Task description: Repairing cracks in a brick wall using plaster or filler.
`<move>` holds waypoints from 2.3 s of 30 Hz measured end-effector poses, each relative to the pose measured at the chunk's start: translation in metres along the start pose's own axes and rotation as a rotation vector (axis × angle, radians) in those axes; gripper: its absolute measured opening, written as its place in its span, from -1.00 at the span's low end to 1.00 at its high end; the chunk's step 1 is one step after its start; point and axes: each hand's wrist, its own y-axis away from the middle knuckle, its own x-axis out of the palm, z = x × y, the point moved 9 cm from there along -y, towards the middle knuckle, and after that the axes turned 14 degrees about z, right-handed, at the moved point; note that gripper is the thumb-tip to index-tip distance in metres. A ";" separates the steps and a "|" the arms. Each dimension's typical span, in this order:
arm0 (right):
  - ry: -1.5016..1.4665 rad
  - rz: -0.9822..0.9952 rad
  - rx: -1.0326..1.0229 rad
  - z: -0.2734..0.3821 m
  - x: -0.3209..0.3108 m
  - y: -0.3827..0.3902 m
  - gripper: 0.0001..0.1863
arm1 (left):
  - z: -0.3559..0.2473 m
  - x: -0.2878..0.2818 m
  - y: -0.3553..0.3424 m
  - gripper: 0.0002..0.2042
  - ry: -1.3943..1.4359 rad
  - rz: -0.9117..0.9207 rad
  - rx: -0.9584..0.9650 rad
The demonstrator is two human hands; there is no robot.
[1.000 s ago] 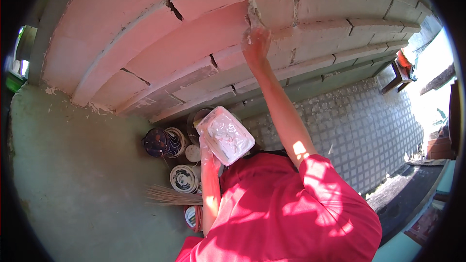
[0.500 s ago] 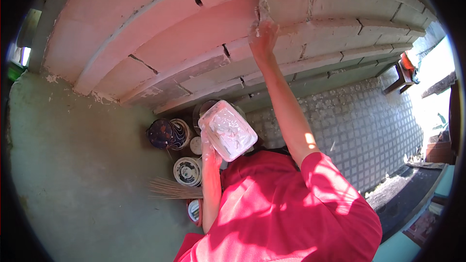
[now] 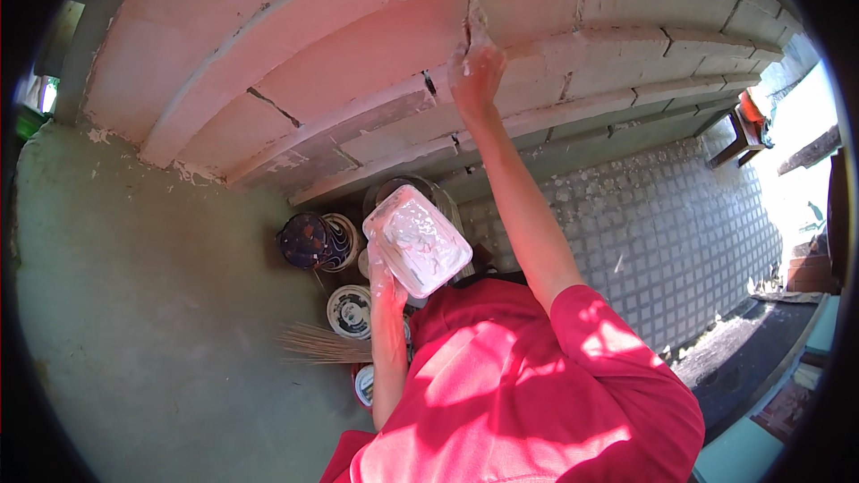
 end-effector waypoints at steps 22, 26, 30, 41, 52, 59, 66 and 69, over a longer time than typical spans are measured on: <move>0.089 0.234 0.267 -0.031 0.046 -0.003 -0.71 | -0.020 -0.024 0.006 -0.30 -0.022 -0.012 0.099; 0.078 -0.076 0.001 -0.005 0.086 0.017 -0.86 | -0.011 -0.004 -0.003 -0.36 0.009 0.032 0.000; 0.208 0.333 -0.020 0.036 0.115 0.039 -0.87 | -0.013 -0.010 -0.002 -0.38 0.030 0.029 -0.014; -0.079 0.400 0.301 -0.025 0.121 0.016 -0.81 | -0.018 0.006 0.006 -0.42 0.080 0.052 0.041; -0.233 0.143 -0.021 -0.031 0.034 0.018 -0.63 | -0.018 -0.001 0.017 -0.40 0.038 -0.017 0.044; 0.250 0.127 0.039 -0.022 -0.014 -0.022 -0.56 | -0.012 -0.016 0.019 -0.36 0.026 -0.058 -0.006; -0.051 0.123 0.074 0.018 0.033 -0.002 -0.43 | -0.016 -0.004 0.008 -0.32 0.069 0.030 -0.028; -0.010 0.179 -0.005 0.033 0.056 0.017 -0.37 | -0.015 0.001 0.001 -0.34 0.015 0.068 -0.010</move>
